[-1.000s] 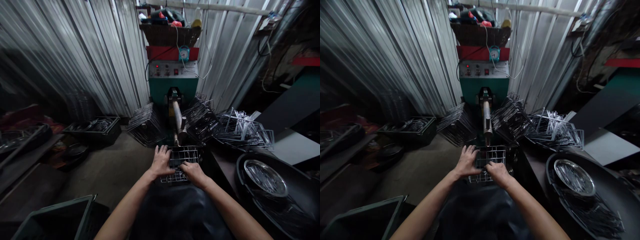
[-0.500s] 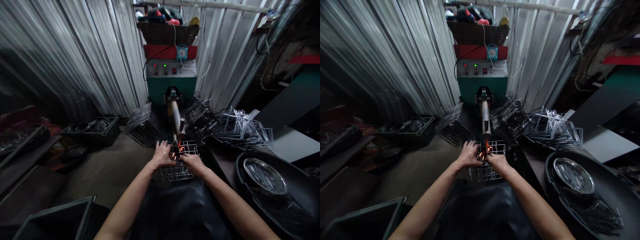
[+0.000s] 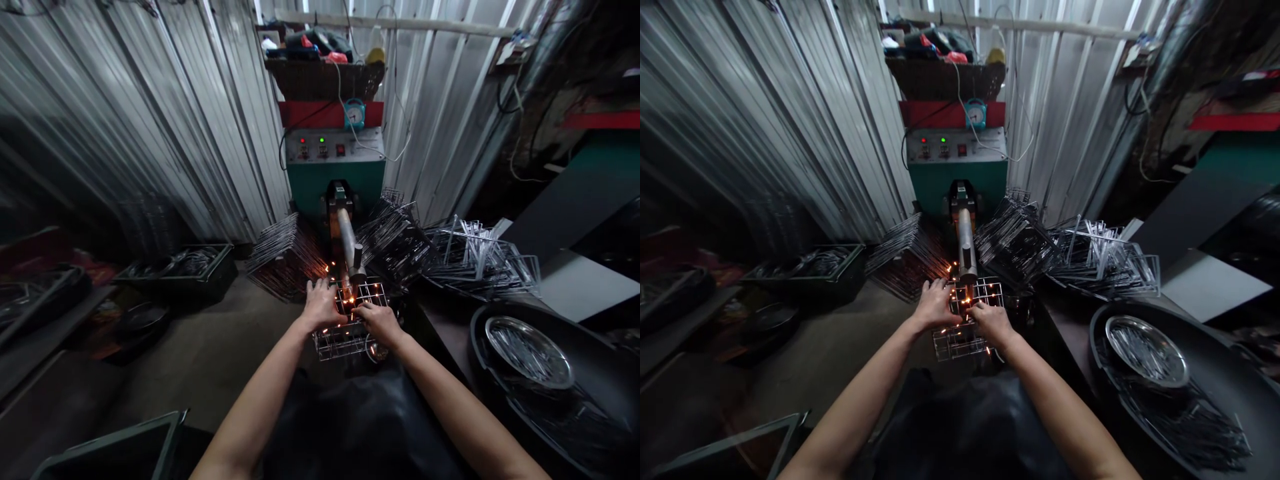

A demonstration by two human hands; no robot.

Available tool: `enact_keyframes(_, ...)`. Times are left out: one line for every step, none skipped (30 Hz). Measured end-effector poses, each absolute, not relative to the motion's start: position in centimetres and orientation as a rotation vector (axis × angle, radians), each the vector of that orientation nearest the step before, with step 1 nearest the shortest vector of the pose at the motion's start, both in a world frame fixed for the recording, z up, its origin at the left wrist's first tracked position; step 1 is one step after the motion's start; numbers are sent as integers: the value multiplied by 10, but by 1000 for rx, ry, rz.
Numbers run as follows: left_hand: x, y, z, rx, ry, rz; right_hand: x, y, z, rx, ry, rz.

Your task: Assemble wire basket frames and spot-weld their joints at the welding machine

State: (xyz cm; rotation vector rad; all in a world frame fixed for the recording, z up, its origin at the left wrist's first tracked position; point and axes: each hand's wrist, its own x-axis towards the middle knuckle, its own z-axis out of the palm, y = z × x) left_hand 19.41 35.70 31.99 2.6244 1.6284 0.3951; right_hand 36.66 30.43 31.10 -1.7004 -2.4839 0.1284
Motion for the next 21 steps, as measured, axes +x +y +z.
enact_keyframes(194, 357, 319, 2635, 1631, 398, 368, 303, 308, -1708, -2432, 122)
enact_keyframes(194, 357, 318, 2639, 1636, 396, 369, 300, 305, -1722, -2375, 112)
enact_keyframes(194, 357, 317, 2636, 1641, 391, 371, 297, 303, -1742, -2321, 101)
enact_keyframes(194, 357, 315, 2631, 1643, 389, 373, 295, 301, -1769, -2273, 93)
enact_keyframes(193, 357, 315, 2622, 1647, 386, 374, 293, 301, -1795, -2237, 90)
enact_keyframes(193, 357, 314, 2614, 1647, 385, 376, 291, 300, -1817, -2211, 91)
enact_keyframes(193, 357, 314, 2606, 1642, 383, 376, 291, 301, -1833, -2192, 90)
enact_keyframes(192, 358, 314, 2597, 1635, 383, 377, 291, 302, -1838, -2180, 84)
enact_keyframes(192, 359, 315, 2585, 1632, 379, 376, 293, 303, -1837, -2171, 75)
enact_keyframes(192, 360, 315, 2573, 1634, 378, 376, 295, 305, -1830, -2166, 64)
enact_keyframes(191, 362, 316, 2563, 1640, 384, 375, 298, 306, -1823, -2164, 51)
enact_keyframes(191, 364, 317, 2557, 1650, 396, 375, 301, 306, -1820, -2162, 38)
enact_keyframes(191, 366, 317, 2553, 1661, 411, 374, 304, 306, -1826, -2156, 26)
enact_keyframes(192, 368, 317, 2551, 1670, 427, 373, 307, 306, -1838, -2148, 15)
enact_keyframes(192, 370, 317, 2546, 1678, 437, 373, 310, 305, -1849, -2138, 3)
enact_keyframes(193, 372, 317, 2539, 1689, 441, 372, 313, 304, -1860, -2129, -7)
enact_keyframes(194, 374, 317, 2532, 1701, 440, 372, 316, 303, -1864, -2121, -16)
enact_keyframes(195, 376, 317, 2526, 1713, 439, 372, 319, 302, -1862, -2118, -22)
enact_keyframes(195, 378, 317, 2526, 1720, 441, 372, 321, 301, -1853, -2118, -27)
enact_keyframes(195, 380, 317, 2529, 1721, 445, 372, 323, 300, -1844, -2119, -32)
enact_keyframes(195, 382, 317, 2534, 1719, 451, 373, 325, 299, -1836, -2119, -35)
